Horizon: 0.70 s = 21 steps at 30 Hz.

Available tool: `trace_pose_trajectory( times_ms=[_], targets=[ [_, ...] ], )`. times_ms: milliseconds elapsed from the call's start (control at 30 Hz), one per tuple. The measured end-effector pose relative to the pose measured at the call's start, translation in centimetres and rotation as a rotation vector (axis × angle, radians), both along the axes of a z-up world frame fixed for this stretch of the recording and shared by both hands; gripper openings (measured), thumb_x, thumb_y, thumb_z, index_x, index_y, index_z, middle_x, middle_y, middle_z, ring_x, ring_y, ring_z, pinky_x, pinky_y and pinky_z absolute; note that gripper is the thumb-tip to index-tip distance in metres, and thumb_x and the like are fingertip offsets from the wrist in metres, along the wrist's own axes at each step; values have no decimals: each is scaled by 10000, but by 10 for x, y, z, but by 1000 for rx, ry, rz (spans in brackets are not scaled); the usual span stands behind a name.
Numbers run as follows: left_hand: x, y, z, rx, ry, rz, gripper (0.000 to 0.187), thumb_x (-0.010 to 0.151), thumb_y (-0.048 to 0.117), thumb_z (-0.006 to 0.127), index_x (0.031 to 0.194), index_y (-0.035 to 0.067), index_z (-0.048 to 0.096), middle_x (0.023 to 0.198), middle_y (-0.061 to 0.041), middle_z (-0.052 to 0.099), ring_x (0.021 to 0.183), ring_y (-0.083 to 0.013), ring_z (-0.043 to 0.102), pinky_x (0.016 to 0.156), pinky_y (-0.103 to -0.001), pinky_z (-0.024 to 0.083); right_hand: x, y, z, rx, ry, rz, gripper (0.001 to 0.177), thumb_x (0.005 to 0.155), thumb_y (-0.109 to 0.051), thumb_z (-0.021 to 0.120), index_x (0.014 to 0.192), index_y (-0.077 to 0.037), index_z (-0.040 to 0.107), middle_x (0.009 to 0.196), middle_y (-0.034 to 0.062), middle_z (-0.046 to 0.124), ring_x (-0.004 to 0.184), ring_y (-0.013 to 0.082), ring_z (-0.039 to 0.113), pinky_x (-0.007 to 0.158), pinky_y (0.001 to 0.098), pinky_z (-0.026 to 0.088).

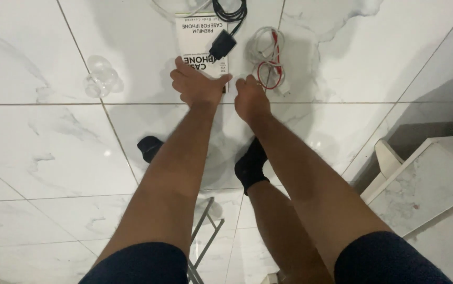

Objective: The person picks up various small items from the floor and places them on a white countertop. They handle bottles, boxes, a wallet, a remote, glasses, a cap, and cables, arranging them in a line along the counter edge.

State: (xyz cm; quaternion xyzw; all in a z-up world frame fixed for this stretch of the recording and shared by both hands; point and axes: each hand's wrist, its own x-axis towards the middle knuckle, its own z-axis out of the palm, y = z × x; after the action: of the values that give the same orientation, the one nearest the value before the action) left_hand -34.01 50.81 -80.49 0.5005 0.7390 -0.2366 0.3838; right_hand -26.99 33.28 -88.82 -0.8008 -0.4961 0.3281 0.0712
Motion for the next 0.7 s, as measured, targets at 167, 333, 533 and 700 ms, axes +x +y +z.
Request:
trace_pose_trajectory(
  times_ms=[167,333,533,700],
  targets=[
    [-36,4,-13,37,-154,96,1020,545,443,1043,1271,92,419,1288,-120,467,1166,-324,577,941,-459,568,19,-14,26,-195,241,-88,237,821,77,446,982,-39,576,1043,190,567,930,359,573,807,454,487],
    [-69,10,13,-36,-346,192,683,772,252,900,1222,103,407,1282,-107,680,1186,-297,674,962,-447,595,49,-17,59,132,249,-298,218,784,101,417,951,-9,502,999,161,478,932,329,487,877,447,418],
    [-129,-2,21,4,-407,49,529,906,305,762,1183,66,380,1203,-152,698,1079,-332,695,836,-471,600,87,27,84,9,-110,-468,856,838,-331,921,1405,19,384,1316,199,415,1219,397,513,820,511,604],
    [-137,12,46,-40,-454,-106,460,963,385,644,1211,41,466,1221,-141,696,1089,-334,687,830,-455,584,102,53,67,-460,103,-734,342,817,-428,776,908,-131,633,881,6,667,815,196,638,683,350,543]
  ],
)
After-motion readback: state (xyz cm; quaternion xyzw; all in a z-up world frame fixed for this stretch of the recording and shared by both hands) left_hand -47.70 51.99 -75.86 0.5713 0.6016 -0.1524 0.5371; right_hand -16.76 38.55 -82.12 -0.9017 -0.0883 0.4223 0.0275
